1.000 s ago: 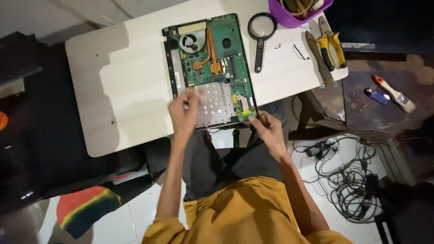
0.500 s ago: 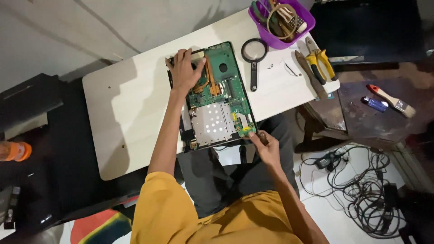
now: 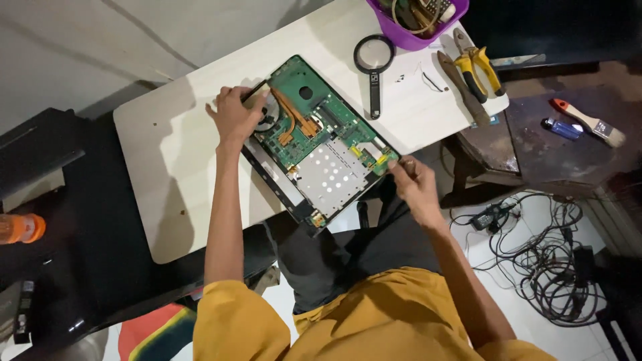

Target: The person works on a disassembled laptop motherboard placed on a white table, using a screwdriver to unscrew and reposition components and handling small parts by hand. They rotate the motherboard, pick up and set down small screws and connectors, and use pliers from the table during the repair.

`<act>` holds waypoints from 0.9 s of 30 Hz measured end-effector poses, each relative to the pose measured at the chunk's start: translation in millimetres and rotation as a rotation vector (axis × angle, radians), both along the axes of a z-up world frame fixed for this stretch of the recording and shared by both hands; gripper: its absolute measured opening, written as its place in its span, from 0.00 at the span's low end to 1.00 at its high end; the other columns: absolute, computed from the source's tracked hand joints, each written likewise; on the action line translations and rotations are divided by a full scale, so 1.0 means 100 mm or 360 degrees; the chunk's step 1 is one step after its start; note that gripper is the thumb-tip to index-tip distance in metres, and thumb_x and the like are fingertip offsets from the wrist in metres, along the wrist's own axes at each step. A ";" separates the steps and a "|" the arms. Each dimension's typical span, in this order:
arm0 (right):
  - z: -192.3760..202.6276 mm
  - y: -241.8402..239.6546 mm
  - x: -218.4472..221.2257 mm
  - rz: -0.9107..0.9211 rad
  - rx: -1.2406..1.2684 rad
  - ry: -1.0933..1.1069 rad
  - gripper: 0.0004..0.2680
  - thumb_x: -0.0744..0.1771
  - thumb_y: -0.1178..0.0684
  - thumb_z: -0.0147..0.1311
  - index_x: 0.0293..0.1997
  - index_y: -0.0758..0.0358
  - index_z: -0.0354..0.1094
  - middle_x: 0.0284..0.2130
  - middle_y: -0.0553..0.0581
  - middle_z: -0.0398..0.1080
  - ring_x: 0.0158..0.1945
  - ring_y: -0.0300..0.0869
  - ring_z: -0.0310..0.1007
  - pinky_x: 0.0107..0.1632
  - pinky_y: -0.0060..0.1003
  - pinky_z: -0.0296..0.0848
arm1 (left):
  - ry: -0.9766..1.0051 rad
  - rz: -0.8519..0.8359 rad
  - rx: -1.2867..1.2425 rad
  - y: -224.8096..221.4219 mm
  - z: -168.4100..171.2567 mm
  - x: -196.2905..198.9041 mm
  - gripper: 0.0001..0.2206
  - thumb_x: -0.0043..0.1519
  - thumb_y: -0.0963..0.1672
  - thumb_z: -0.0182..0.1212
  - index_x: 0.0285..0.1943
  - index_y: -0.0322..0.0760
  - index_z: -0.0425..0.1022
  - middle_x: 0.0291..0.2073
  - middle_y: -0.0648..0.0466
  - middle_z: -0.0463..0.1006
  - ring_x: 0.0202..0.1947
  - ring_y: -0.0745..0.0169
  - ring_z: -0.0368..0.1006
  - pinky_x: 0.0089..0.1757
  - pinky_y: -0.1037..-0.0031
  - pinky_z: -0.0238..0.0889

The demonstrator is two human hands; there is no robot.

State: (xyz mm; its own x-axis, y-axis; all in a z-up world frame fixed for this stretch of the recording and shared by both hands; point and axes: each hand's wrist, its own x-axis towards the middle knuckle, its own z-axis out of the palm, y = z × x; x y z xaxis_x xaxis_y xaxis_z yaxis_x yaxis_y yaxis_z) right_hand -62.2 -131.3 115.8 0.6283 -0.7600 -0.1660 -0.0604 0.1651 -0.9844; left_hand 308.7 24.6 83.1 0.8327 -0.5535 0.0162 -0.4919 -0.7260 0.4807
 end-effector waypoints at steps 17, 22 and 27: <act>0.18 -0.64 0.55 0.0442 -0.0358 -0.0098 0.12 0.74 0.60 0.46 0.30 0.58 0.62 0.14 0.46 0.53 0.17 0.30 0.47 0.25 0.29 0.55 | 0.0214 0.0492 -0.0619 0.92 0.29 -0.77 0.21 0.71 0.54 0.60 0.52 0.30 0.73 0.39 0.40 0.78 0.45 0.40 0.77 0.50 0.47 0.62; 0.22 -0.72 0.75 0.0547 -0.0319 -0.0088 0.10 0.74 0.61 0.44 0.33 0.60 0.64 0.14 0.46 0.53 0.17 0.31 0.45 0.25 0.31 0.55 | 0.0389 0.0528 -0.0753 1.16 0.16 -0.89 0.19 0.73 0.53 0.58 0.52 0.31 0.78 0.39 0.42 0.79 0.47 0.44 0.78 0.48 0.54 0.68; 0.17 -0.75 0.99 0.0591 -0.0301 -0.0084 0.11 0.73 0.61 0.47 0.30 0.61 0.65 0.13 0.47 0.52 0.16 0.30 0.46 0.23 0.30 0.53 | 0.0308 0.0634 -0.0888 1.29 0.20 -1.15 0.22 0.74 0.51 0.57 0.64 0.26 0.72 0.52 0.34 0.75 0.58 0.36 0.72 0.57 0.47 0.63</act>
